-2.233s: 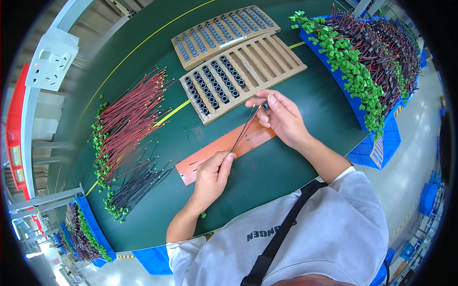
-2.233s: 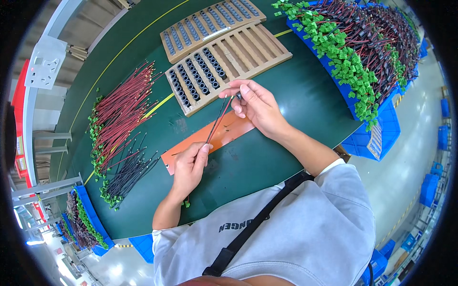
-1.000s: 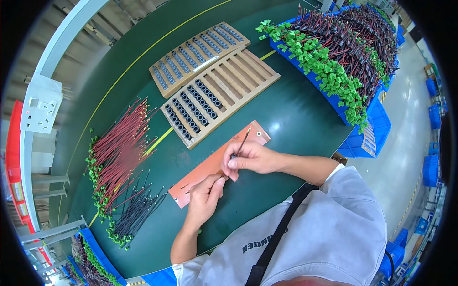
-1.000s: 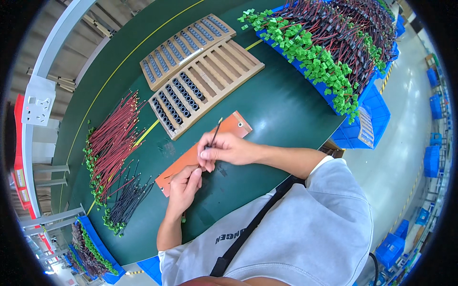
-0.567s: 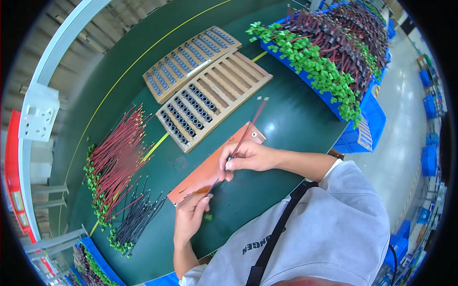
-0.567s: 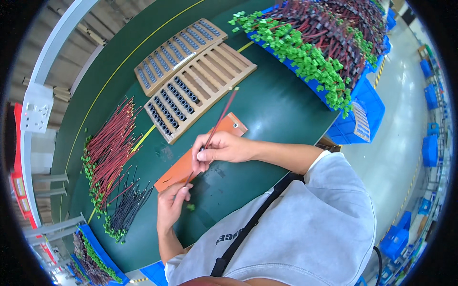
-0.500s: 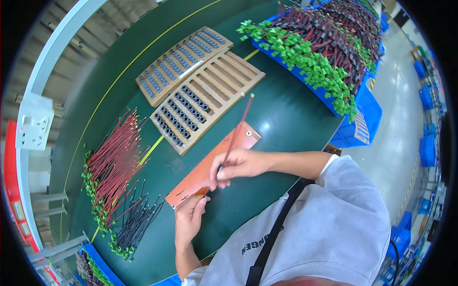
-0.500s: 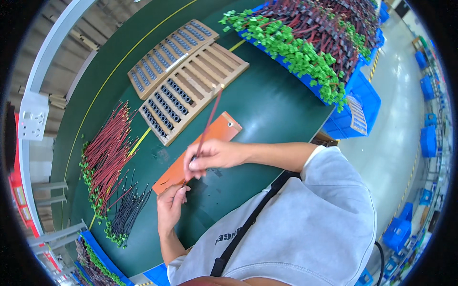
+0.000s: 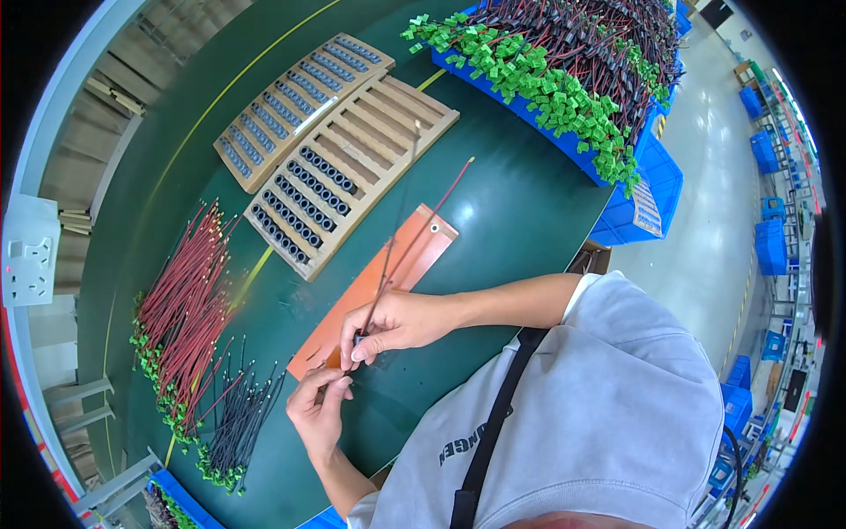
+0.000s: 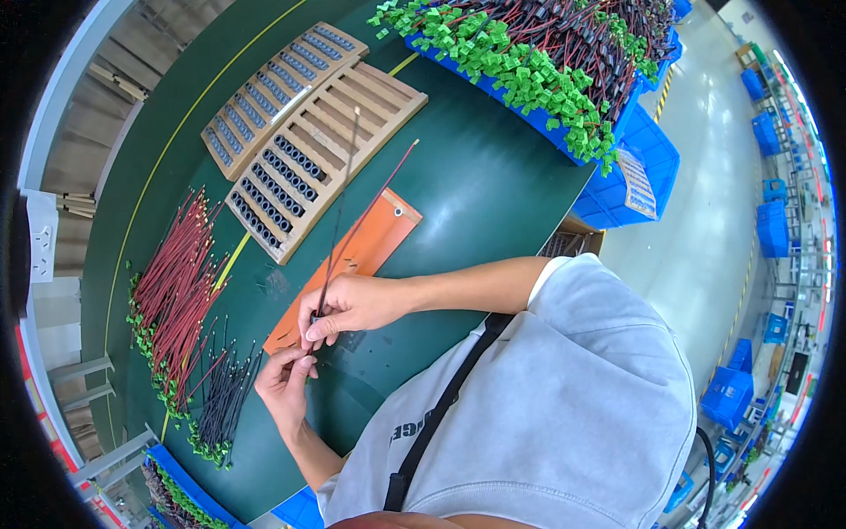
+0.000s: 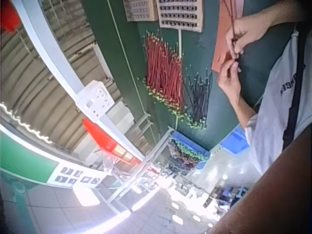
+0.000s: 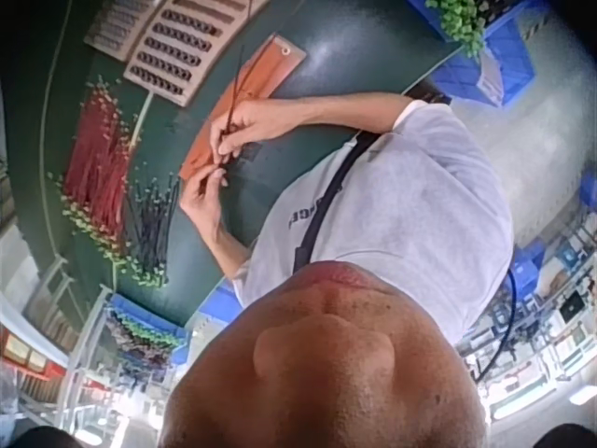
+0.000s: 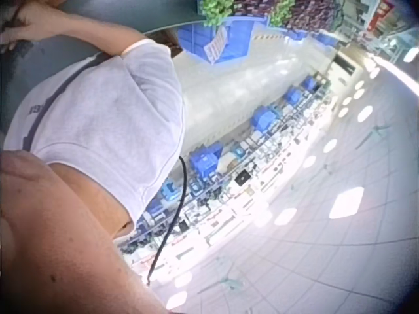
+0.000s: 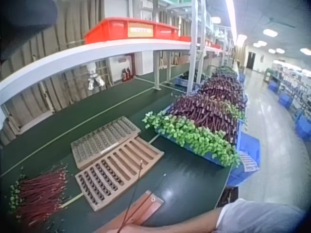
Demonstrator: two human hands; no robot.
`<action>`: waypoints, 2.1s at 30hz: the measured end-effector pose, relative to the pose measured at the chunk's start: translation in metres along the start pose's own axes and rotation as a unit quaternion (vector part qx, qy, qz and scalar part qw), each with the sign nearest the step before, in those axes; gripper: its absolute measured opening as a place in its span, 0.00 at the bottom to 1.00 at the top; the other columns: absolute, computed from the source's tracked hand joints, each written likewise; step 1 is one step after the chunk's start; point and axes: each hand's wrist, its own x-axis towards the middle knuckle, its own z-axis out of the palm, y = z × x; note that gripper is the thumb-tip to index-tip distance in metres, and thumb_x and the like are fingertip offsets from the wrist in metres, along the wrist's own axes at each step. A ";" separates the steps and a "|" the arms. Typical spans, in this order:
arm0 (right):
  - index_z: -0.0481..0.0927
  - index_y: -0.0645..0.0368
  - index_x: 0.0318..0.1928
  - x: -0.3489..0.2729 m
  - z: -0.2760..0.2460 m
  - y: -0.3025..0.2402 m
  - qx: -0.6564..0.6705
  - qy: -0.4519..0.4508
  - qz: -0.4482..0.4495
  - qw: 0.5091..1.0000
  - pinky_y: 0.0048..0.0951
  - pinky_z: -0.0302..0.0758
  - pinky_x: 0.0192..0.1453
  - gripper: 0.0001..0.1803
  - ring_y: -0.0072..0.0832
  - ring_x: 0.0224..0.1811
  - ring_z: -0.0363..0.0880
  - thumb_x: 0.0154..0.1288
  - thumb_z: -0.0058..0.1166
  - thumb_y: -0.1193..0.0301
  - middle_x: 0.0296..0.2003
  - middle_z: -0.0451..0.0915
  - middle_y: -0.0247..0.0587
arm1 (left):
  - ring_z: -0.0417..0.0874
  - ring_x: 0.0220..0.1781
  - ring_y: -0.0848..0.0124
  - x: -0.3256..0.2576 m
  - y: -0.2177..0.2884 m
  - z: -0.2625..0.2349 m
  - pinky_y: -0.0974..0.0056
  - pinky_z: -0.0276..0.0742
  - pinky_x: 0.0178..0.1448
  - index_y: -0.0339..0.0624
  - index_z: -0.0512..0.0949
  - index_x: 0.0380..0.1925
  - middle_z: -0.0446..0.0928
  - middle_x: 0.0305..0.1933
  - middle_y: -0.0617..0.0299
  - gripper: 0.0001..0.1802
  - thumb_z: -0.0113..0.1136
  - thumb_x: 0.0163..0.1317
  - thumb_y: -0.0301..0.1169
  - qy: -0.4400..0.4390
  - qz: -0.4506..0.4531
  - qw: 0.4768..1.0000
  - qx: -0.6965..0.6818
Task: The person assembles wire harnesses by inserting a green connector into a black cylindrical component and securing it with a crimping tool. They repeat this process for multiple wires, placing the finished units into a blue bin.
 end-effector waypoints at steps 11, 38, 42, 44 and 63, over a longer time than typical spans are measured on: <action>0.78 0.66 0.53 0.012 -0.009 0.011 0.039 0.091 0.000 0.995 0.34 0.87 0.56 0.09 0.36 0.51 0.88 0.81 0.49 0.75 0.48 0.84 0.50 | 0.86 0.54 0.64 0.010 0.010 -0.025 0.61 0.85 0.58 0.31 0.86 0.49 0.84 0.54 0.51 0.14 0.69 0.62 0.16 0.016 0.048 0.998 0.045; 0.76 0.67 0.55 0.027 -0.005 0.031 -0.016 0.111 0.051 0.992 0.28 0.87 0.55 0.10 0.27 0.52 0.86 0.82 0.50 0.73 0.53 0.84 0.46 | 0.80 0.40 0.61 0.025 -0.017 -0.030 0.57 0.78 0.45 0.39 0.88 0.43 0.81 0.41 0.60 0.13 0.75 0.56 0.24 0.159 0.192 0.890 0.383; 0.76 0.67 0.55 0.026 -0.005 0.029 -0.018 0.117 0.053 0.992 0.27 0.87 0.56 0.11 0.26 0.52 0.86 0.82 0.50 0.72 0.53 0.84 0.45 | 0.81 0.40 0.62 0.012 -0.004 -0.040 0.59 0.79 0.44 0.42 0.82 0.39 0.82 0.40 0.57 0.20 0.83 0.47 0.30 0.053 0.129 0.967 0.213; 0.76 0.67 0.55 0.025 -0.004 0.029 -0.021 0.114 0.052 0.992 0.28 0.87 0.56 0.11 0.27 0.52 0.86 0.82 0.50 0.72 0.53 0.84 0.45 | 0.82 0.40 0.65 0.010 -0.008 -0.037 0.61 0.80 0.44 0.40 0.83 0.38 0.82 0.39 0.59 0.20 0.83 0.46 0.27 0.041 0.123 0.961 0.244; 0.75 0.65 0.58 0.024 -0.010 0.038 0.034 0.063 -0.015 0.997 0.31 0.86 0.59 0.11 0.29 0.55 0.85 0.80 0.53 0.74 0.55 0.83 0.49 | 0.84 0.38 0.73 0.005 -0.014 -0.040 0.68 0.80 0.42 0.31 0.81 0.50 0.86 0.43 0.56 0.09 0.60 0.74 0.23 0.023 0.012 0.995 0.100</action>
